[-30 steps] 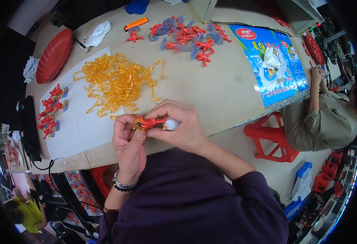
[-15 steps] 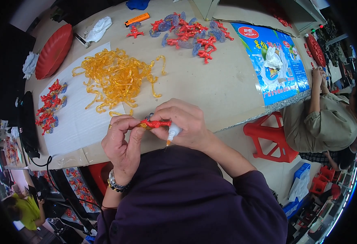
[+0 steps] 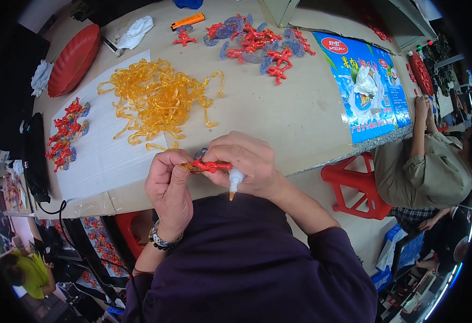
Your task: The person assembles red plastic figures onto purple plastic bases using a glue bottle.
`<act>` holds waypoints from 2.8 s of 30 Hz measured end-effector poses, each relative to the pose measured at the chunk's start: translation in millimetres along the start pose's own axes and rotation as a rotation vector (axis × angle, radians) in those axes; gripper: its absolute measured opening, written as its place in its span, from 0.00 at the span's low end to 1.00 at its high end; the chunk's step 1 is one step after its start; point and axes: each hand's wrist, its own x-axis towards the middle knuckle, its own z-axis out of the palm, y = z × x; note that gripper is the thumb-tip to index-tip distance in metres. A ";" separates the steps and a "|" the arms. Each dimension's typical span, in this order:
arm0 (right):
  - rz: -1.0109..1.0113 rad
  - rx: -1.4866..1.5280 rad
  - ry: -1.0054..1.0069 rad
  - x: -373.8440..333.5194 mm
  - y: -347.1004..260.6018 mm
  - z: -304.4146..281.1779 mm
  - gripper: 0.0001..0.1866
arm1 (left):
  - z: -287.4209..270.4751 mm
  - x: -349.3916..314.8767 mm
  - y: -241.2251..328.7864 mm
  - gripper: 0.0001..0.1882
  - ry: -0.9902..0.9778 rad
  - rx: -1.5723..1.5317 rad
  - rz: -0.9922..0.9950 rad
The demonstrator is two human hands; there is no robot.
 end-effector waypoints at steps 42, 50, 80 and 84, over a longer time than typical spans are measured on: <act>0.295 0.184 -0.084 -2.3 -7.8 -3.6 0.14 | -16.5 16.4 4.9 0.09 -0.179 -0.101 -0.125; 0.494 0.298 -0.034 -5.4 -8.0 -0.8 0.16 | -12.3 5.9 0.9 0.19 -0.198 -0.134 -0.159; 0.695 0.386 -0.088 5.6 -15.1 -3.5 0.17 | -13.7 1.2 -5.3 0.24 -0.142 -0.243 -0.283; 0.635 0.386 -0.087 6.1 -17.0 -2.5 0.20 | -13.9 0.9 -4.5 0.19 -0.096 -0.367 -0.381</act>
